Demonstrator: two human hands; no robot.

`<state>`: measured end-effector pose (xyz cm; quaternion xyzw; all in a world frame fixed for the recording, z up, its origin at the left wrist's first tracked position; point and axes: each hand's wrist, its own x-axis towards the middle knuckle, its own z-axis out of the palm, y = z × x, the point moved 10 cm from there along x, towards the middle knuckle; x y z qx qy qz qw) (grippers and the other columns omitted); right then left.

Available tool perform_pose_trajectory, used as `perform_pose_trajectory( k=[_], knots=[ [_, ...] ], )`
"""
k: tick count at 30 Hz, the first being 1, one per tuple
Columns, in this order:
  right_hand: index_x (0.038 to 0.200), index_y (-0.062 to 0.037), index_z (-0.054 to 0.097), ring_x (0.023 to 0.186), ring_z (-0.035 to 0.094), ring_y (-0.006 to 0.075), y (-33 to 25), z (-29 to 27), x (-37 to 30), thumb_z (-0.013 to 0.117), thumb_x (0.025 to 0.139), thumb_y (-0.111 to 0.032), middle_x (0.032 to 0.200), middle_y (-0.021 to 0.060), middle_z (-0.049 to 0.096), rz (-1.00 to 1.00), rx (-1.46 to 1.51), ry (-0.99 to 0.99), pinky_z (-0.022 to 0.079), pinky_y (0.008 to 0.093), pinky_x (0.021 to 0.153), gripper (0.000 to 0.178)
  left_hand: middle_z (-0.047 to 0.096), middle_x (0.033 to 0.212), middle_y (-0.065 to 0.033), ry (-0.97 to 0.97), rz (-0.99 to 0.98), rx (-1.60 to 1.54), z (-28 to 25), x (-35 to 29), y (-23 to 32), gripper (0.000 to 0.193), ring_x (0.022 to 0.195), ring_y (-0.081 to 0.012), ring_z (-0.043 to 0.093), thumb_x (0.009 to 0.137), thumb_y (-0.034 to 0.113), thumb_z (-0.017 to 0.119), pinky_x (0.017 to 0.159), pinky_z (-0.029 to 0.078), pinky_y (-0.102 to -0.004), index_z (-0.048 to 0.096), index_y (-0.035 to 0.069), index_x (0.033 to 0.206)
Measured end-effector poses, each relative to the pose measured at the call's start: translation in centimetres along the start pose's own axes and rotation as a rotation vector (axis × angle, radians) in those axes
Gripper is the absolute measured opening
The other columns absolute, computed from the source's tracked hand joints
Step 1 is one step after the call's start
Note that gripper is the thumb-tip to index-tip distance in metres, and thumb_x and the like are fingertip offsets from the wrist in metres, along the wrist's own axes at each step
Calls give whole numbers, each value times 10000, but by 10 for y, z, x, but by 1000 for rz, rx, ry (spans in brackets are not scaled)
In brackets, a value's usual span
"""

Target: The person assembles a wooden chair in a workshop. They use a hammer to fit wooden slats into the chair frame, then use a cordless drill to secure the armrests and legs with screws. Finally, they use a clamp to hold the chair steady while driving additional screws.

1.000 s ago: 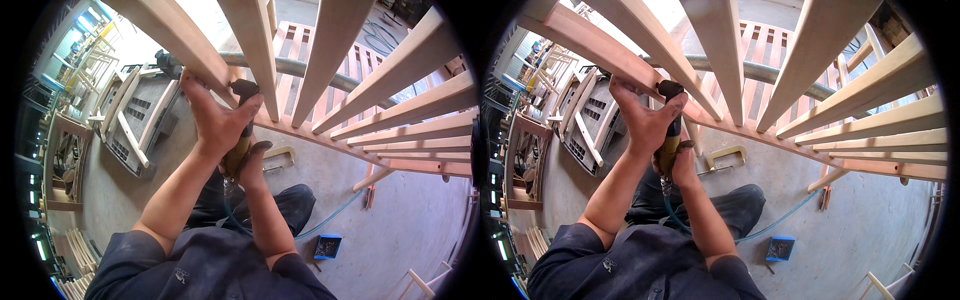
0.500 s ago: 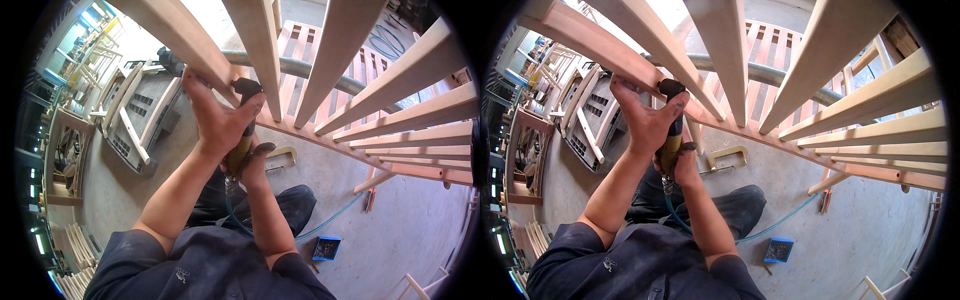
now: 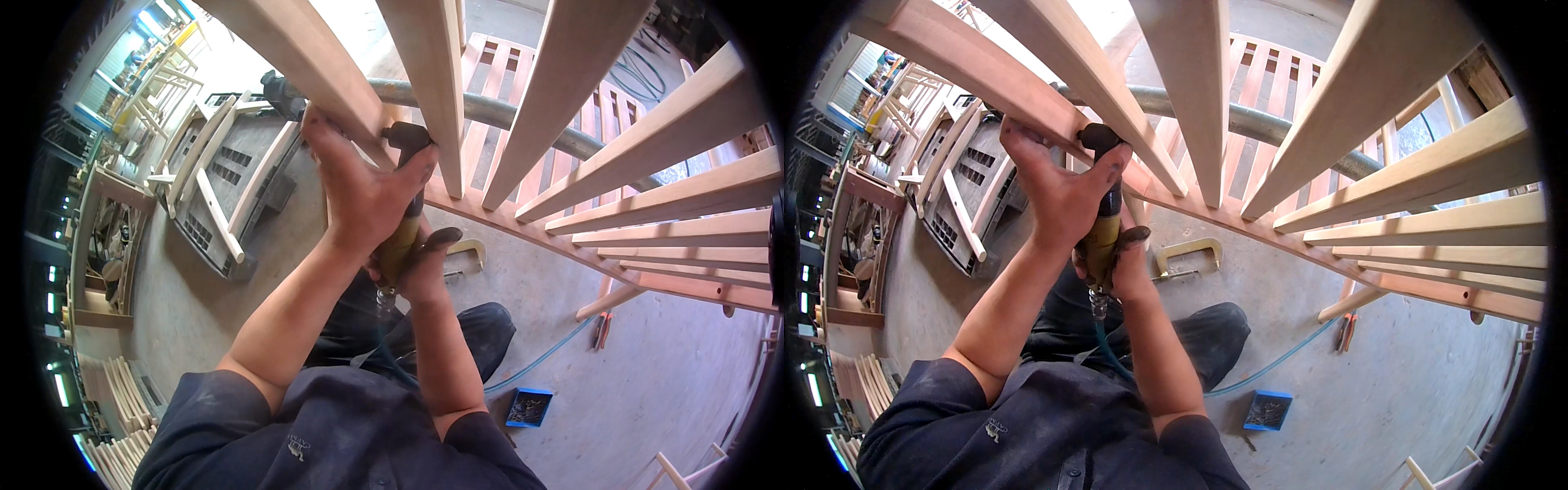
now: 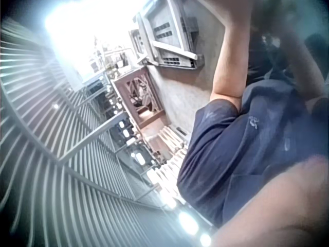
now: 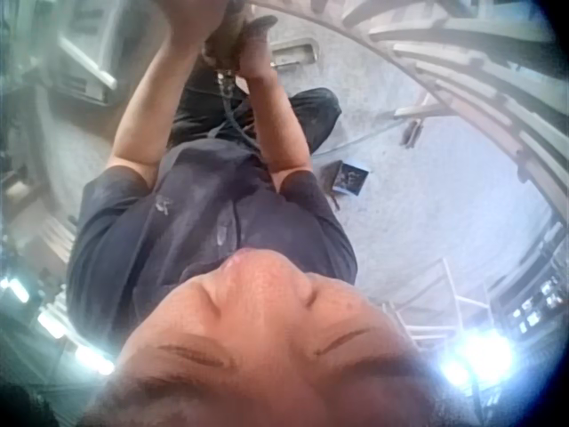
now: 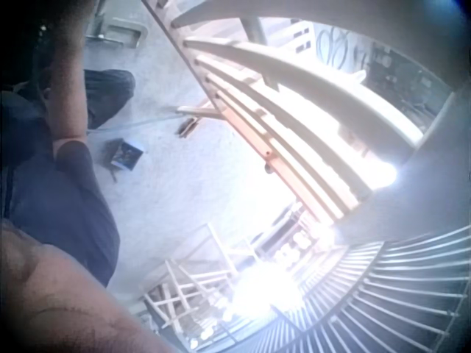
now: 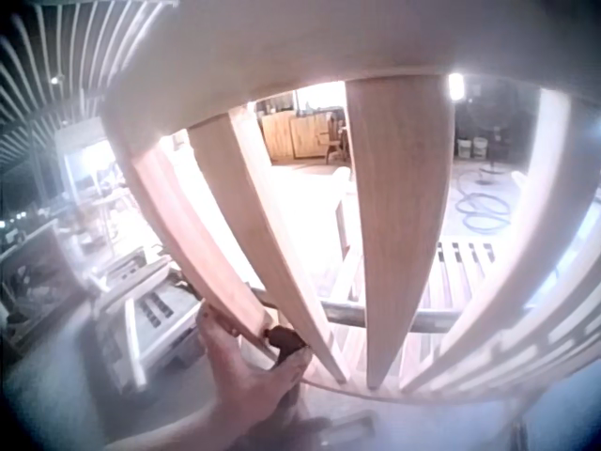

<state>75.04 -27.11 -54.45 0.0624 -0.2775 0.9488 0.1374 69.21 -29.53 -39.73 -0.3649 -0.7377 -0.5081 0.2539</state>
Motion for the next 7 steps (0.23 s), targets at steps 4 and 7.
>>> perform_pose_trajectory(
  k=[4, 7],
  knots=[
    [1304, -24, 436, 598, 582, 188, -1, 0, 1, 229, 644, -1038, 829, 97, 572, 42, -98, 19, 476, 301, 488, 1227, 377, 1281, -170, 12, 5, 56, -2, 2, 1, 1026, 1225, -237, 392, 713, 168, 908, 1077, 328, -401, 180, -38, 1406],
    [1297, -28, 440, 608, 582, 187, -7, 6, 0, 215, 650, -1038, 839, 101, 569, 31, -76, 54, 486, 307, 500, 1221, 375, 1294, -175, -8, -46, 82, -1, 3, 3, 1037, 1262, -232, 358, 728, 198, 902, 1110, 287, -424, 167, -44, 1418]
  ],
)
